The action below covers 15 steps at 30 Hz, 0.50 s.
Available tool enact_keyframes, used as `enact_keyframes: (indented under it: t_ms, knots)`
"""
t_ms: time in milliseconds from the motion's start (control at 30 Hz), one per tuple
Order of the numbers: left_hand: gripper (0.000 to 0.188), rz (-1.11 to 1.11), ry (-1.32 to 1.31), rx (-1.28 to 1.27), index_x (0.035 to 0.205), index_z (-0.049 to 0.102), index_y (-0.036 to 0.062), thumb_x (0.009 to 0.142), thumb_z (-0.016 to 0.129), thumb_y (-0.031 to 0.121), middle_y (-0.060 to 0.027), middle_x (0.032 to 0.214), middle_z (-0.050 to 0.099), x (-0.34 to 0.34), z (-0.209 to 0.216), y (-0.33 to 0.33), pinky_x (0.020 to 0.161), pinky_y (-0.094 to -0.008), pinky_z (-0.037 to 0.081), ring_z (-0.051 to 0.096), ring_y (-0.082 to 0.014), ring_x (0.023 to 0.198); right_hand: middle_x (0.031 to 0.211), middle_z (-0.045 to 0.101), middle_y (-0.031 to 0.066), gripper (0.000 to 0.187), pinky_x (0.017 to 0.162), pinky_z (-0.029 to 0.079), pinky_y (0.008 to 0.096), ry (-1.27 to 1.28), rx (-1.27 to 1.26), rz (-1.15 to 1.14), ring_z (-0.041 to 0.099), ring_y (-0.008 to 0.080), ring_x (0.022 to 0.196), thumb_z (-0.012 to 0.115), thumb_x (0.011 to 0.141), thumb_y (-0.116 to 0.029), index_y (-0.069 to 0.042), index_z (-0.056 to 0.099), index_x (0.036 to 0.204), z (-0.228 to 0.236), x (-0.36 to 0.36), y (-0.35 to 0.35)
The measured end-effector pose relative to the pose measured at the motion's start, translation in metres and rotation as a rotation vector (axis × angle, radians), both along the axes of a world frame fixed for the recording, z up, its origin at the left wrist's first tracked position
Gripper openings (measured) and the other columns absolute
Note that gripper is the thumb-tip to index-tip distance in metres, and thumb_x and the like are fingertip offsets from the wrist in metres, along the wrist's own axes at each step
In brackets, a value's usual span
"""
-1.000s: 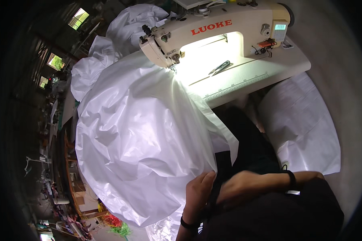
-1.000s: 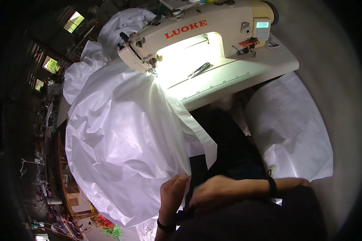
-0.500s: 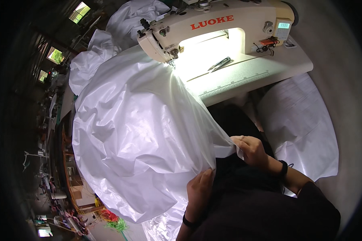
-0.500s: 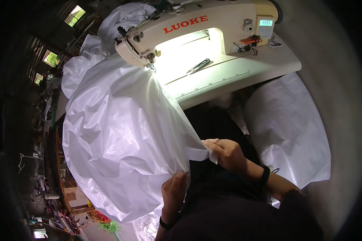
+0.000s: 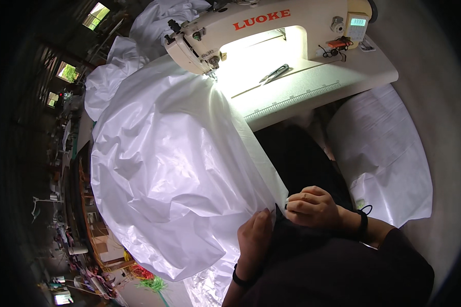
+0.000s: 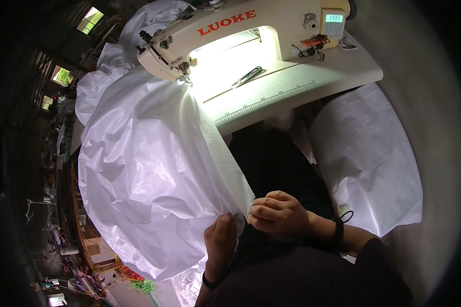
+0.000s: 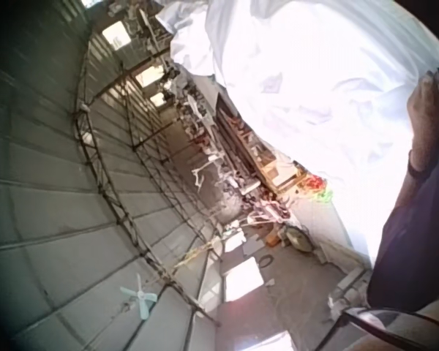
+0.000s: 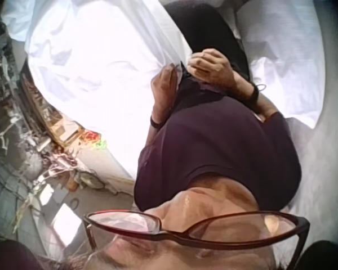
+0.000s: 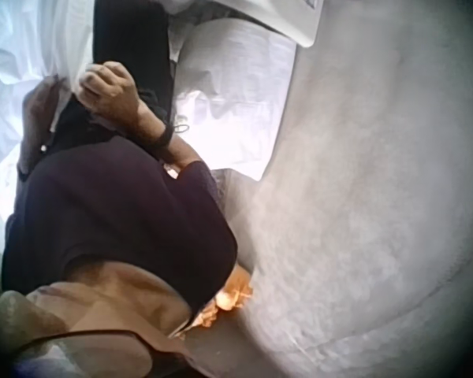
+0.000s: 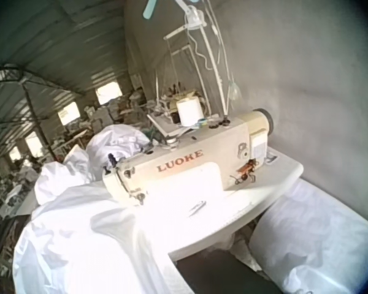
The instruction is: The person sews a large white fabric sheet using a sewing machine, guiding the material under the needle by hand. They repeatedly fold the edges, align the fabric, and reposition the bulk of the material on the table.
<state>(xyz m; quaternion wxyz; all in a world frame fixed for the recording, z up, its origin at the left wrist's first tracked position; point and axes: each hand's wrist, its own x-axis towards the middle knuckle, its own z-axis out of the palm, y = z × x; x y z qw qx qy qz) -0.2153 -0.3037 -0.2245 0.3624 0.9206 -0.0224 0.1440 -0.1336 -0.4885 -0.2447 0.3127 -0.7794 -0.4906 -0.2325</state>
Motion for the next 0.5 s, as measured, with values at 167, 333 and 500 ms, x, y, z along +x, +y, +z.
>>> enact_keyframes:
  t_ms: [167,333,500]
  knots:
    - [0.013,-0.006,0.051,-0.044,0.1,0.063,0.0007,0.087,0.064,0.0,-0.0126,0.077,0.064,-0.003,-0.003,0.004,0.056,-0.0364,0.051,0.065,-0.0293,0.064,0.115,0.066,-0.002,0.004,0.091,0.053,0.031,-0.016,0.017,0.068,0.065,0.0112,0.105,0.068,0.086,-0.014,-0.013,0.071,0.089,0.01,0.005,0.014]
    - [0.018,0.006,0.208,-0.277,0.103,0.063,0.0001,0.087,0.066,0.007,-0.0146,0.079,0.066,-0.008,0.01,0.013,0.061,-0.0384,0.052,0.066,-0.0321,0.067,0.117,0.067,-0.0013,0.009,0.098,0.051,0.0342,-0.034,-0.009,0.128,0.065,0.0114,0.107,0.07,0.084,-0.014,-0.012,0.073,0.092,0.014,0.006,0.016]
    - [0.015,0.088,0.061,-0.196,0.095,0.065,0.0019,0.081,0.069,0.004,-0.0128,0.077,0.064,-0.01,-0.003,0.016,0.057,-0.0348,0.049,0.062,-0.0294,0.061,0.118,0.067,0.0025,0.009,0.099,0.051,0.037,0.214,0.12,0.361,0.065,0.0153,0.108,0.071,0.084,-0.012,-0.011,0.068,0.092,0.005,0.024,0.007]
